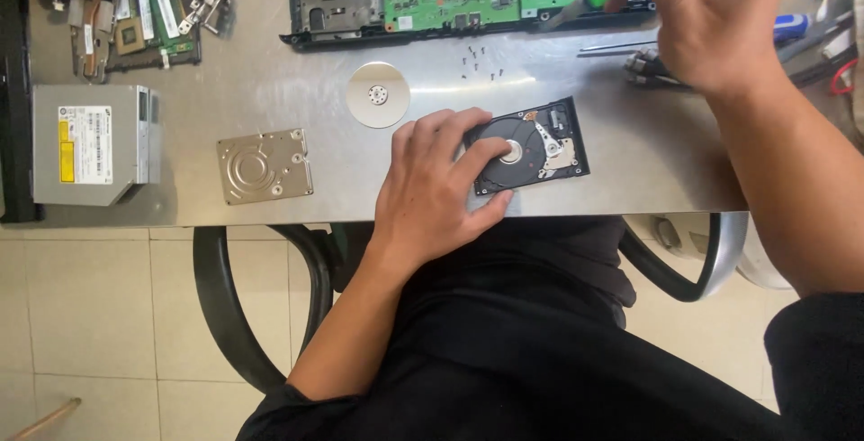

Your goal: Cleaning a hard drive with a cloth and then reassembling it by screwing a metal bracket back onto the drive.

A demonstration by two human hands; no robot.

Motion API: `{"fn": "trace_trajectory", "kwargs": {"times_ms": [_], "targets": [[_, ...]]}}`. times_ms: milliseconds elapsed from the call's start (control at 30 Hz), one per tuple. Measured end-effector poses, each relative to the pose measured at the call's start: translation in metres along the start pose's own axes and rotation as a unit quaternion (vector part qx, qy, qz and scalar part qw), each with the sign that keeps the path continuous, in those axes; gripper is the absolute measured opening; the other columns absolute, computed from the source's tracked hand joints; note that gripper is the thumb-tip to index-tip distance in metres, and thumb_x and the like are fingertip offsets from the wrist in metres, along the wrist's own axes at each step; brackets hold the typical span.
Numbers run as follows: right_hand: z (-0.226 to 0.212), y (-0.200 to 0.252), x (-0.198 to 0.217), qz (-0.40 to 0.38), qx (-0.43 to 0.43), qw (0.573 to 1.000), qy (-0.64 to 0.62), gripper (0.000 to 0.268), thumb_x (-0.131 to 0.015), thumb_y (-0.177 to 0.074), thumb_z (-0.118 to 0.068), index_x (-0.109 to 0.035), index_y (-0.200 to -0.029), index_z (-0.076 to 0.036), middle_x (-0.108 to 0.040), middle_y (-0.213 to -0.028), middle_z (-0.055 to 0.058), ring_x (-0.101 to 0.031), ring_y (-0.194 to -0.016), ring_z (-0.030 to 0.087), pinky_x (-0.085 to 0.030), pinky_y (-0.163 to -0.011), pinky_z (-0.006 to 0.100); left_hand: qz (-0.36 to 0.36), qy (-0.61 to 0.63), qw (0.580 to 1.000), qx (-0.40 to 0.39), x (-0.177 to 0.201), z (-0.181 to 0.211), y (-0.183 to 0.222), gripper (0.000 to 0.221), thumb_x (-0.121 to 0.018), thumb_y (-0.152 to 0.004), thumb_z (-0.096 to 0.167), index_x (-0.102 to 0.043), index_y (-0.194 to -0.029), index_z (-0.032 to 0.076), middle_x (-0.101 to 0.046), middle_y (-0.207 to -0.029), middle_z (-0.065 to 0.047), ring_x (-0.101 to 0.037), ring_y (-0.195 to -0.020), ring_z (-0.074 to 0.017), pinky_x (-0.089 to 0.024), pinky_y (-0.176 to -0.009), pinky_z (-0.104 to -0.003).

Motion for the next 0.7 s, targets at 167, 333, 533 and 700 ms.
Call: {"fn": "trace_trajectory", "kwargs": {"times_ms": [167, 333, 533, 700], "targets": [[-0.009, -0.001, -0.02, -0.038, -0.053, 0.998, -0.026, 0.042, -0.051, -0.119, -0.018, -0.044, -0.132, 0.021, -0.061, -0.108, 0.035, -0.07, -0.087, 0.044, -0.059, -0.074, 0.044, 0.002, -0.006, 1.0, -0.007, 0.0, -0.001, 0.0, 0.045, -0.077, -0.086, 0.041, -0.062, -0.121, 0.018, -0.055, -0.135, -0.007, -0.05, -0.124, -0.0305, -0.039, -0.099, -0.049], [-0.005, 0.003, -0.021, -0.041, -0.059, 0.997, -0.016, 0.042, -0.048, -0.123, -0.018, -0.055, -0.116, 0.022, -0.064, -0.102, 0.031, -0.07, -0.088, 0.038, -0.055, -0.078, 0.042, 0.0, -0.004, 1.0, -0.005, 0.0, -0.002, 0.0, 0.044, -0.077, -0.086, 0.041, -0.061, -0.121, 0.017, -0.055, -0.136, -0.007, -0.051, -0.124, -0.0313, -0.038, -0.103, -0.05], [0.003, 0.011, -0.017, -0.025, -0.075, 0.997, -0.006, 0.042, -0.05, -0.126, -0.019, -0.055, -0.117, 0.023, -0.062, -0.101, 0.032, -0.071, -0.087, 0.04, -0.058, -0.076, 0.043, -0.001, -0.003, 1.0, -0.005, 0.0, -0.001, 0.002, 0.045, -0.078, -0.087, 0.04, -0.061, -0.122, 0.018, -0.054, -0.137, -0.007, -0.051, -0.125, -0.0311, -0.038, -0.103, -0.051], [-0.01, -0.002, -0.018, -0.059, -0.014, 0.998, 0.013, 0.036, -0.05, -0.124, -0.014, -0.052, -0.121, 0.021, -0.063, -0.102, 0.032, -0.069, -0.086, 0.039, -0.055, -0.077, 0.044, -0.011, -0.003, 1.0, 0.002, 0.001, -0.002, 0.002, 0.054, -0.078, -0.087, 0.044, -0.057, -0.13, 0.018, -0.053, -0.139, -0.005, -0.049, -0.127, -0.0298, -0.039, -0.103, -0.049]]}}
Point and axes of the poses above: each hand's wrist, its own y-axis away from the middle knuckle, its own x-axis out of the back of the hand, z = x × y, the point moved 4 cm from there along -y, towards the middle knuckle
